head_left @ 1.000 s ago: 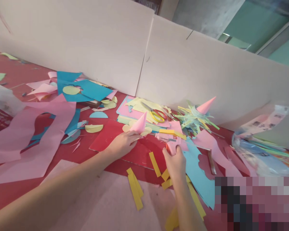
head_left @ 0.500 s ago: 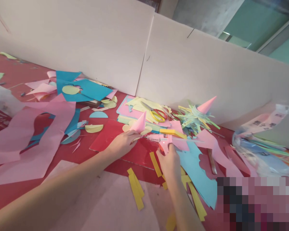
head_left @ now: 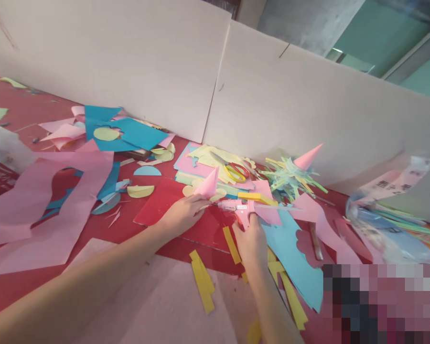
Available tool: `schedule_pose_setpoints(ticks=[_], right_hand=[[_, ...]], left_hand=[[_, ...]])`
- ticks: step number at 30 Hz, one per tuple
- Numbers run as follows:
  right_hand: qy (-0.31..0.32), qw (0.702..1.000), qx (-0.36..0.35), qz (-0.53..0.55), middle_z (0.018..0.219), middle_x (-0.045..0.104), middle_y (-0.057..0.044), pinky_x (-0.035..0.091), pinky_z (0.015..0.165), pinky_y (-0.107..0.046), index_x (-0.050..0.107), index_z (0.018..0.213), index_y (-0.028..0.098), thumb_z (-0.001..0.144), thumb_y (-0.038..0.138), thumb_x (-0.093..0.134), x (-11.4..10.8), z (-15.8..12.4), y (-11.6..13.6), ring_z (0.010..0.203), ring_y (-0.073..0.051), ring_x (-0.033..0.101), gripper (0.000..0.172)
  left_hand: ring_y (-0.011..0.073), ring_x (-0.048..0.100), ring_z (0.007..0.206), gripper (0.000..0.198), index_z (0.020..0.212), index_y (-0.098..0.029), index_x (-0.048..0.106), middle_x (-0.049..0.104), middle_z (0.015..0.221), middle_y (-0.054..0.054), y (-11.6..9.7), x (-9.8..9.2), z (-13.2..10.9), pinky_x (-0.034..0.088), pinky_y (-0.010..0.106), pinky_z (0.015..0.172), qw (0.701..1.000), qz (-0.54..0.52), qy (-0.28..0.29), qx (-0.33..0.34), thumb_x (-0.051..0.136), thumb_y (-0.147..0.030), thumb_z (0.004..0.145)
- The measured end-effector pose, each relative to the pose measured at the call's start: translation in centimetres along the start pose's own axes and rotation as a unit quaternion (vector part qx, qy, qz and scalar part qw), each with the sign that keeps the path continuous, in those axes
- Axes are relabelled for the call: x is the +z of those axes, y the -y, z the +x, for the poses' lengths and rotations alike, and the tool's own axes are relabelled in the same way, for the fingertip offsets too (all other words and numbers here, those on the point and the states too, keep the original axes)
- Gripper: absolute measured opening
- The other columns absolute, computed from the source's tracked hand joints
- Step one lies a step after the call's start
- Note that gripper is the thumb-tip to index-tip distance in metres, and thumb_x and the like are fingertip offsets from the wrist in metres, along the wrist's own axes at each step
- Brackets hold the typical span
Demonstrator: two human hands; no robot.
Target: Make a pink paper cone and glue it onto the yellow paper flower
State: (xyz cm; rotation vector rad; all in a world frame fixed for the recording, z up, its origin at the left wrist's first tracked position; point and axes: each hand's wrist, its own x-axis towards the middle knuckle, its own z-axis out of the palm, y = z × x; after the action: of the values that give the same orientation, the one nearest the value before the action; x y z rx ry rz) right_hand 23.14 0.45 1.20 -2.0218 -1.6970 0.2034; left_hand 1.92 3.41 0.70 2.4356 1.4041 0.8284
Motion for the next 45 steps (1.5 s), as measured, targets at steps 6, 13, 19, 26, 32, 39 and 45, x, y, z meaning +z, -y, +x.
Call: schedule_pose_setpoints(ticks=[6, 13, 19, 26, 32, 39, 45], right_hand=[[0.008, 1.000, 0.000, -0.004, 0.103, 0.064, -0.012, 0.036, 0.059, -0.027, 0.052, 0.111, 0.017, 0.082, 0.034, 0.052, 0.0, 0.1, -0.1, 0.083, -0.023, 0.061, 0.033], [0.006, 1.000, -0.009, 0.001, 0.104, 0.063, -0.011, 0.037, 0.061, -0.027, 0.051, 0.113, 0.017, 0.083, 0.034, 0.051, 0.3, 0.1, -0.5, 0.085, -0.023, 0.061, 0.034], [0.008, 1.000, -0.008, -0.004, 0.104, 0.063, -0.012, 0.038, 0.060, -0.027, 0.051, 0.111, 0.017, 0.082, 0.033, 0.050, 0.3, 0.2, -0.5, 0.086, -0.023, 0.060, 0.033], [0.006, 1.000, -0.014, -0.007, 0.102, 0.063, -0.011, 0.036, 0.060, -0.027, 0.052, 0.110, 0.017, 0.083, 0.036, 0.050, 0.2, 0.1, -0.3, 0.085, -0.023, 0.060, 0.032], [0.010, 1.000, 0.017, -0.005, 0.097, 0.064, -0.010, 0.034, 0.056, -0.027, 0.053, 0.110, 0.018, 0.082, 0.036, 0.051, 0.0, 0.0, 0.0, 0.080, -0.023, 0.060, 0.033], [-0.011, 0.999, 0.044, -0.009, 0.093, 0.064, -0.011, 0.036, 0.060, -0.028, 0.054, 0.101, 0.017, 0.078, 0.038, 0.053, -0.6, 0.0, 0.3, 0.080, -0.024, 0.060, 0.031], [-0.058, 0.994, 0.095, 0.020, 0.080, 0.064, -0.006, 0.038, 0.063, -0.030, 0.055, 0.091, 0.021, 0.074, 0.042, 0.055, -2.3, 0.5, -0.8, 0.073, -0.023, 0.058, 0.027]], left_hand=[[0.0155, 0.064, 0.102, 0.035, 0.114, -0.025, 0.065, 0.065, 0.116, 0.002, -0.1, -0.2, 0.0, 0.051, 0.025, 0.088, 1.000, -0.007, 0.003, 0.000, 0.038, -0.020, 0.092], [0.0153, 0.064, 0.102, 0.034, 0.113, -0.025, 0.065, 0.066, 0.116, 0.001, -0.1, -0.2, 0.0, 0.051, 0.025, 0.087, 1.000, -0.006, 0.003, -0.004, 0.040, -0.020, 0.092], [0.0156, 0.064, 0.101, 0.034, 0.114, -0.024, 0.065, 0.066, 0.115, 0.002, 0.0, -0.1, 0.0, 0.052, 0.026, 0.087, 1.000, -0.008, -0.001, -0.004, 0.039, -0.018, 0.092], [0.0155, 0.064, 0.101, 0.035, 0.114, -0.025, 0.065, 0.066, 0.115, 0.002, 0.0, -0.1, 0.0, 0.052, 0.026, 0.087, 1.000, -0.008, 0.000, -0.003, 0.039, -0.020, 0.092], [0.0162, 0.063, 0.103, 0.036, 0.116, -0.025, 0.064, 0.065, 0.117, 0.002, 0.0, -0.2, 0.0, 0.051, 0.027, 0.089, 1.000, -0.012, 0.008, -0.002, 0.039, -0.018, 0.091], [0.0185, 0.061, 0.108, 0.037, 0.121, -0.026, 0.060, 0.064, 0.121, 0.002, 0.1, -0.1, -0.1, 0.051, 0.031, 0.091, 1.000, -0.004, 0.015, 0.001, 0.041, -0.018, 0.090], [0.0227, 0.062, 0.105, 0.044, 0.132, -0.023, 0.050, 0.062, 0.124, 0.008, -0.6, -0.4, -0.2, 0.051, 0.034, 0.090, 1.000, 0.021, -0.008, 0.006, 0.050, -0.033, 0.089]])
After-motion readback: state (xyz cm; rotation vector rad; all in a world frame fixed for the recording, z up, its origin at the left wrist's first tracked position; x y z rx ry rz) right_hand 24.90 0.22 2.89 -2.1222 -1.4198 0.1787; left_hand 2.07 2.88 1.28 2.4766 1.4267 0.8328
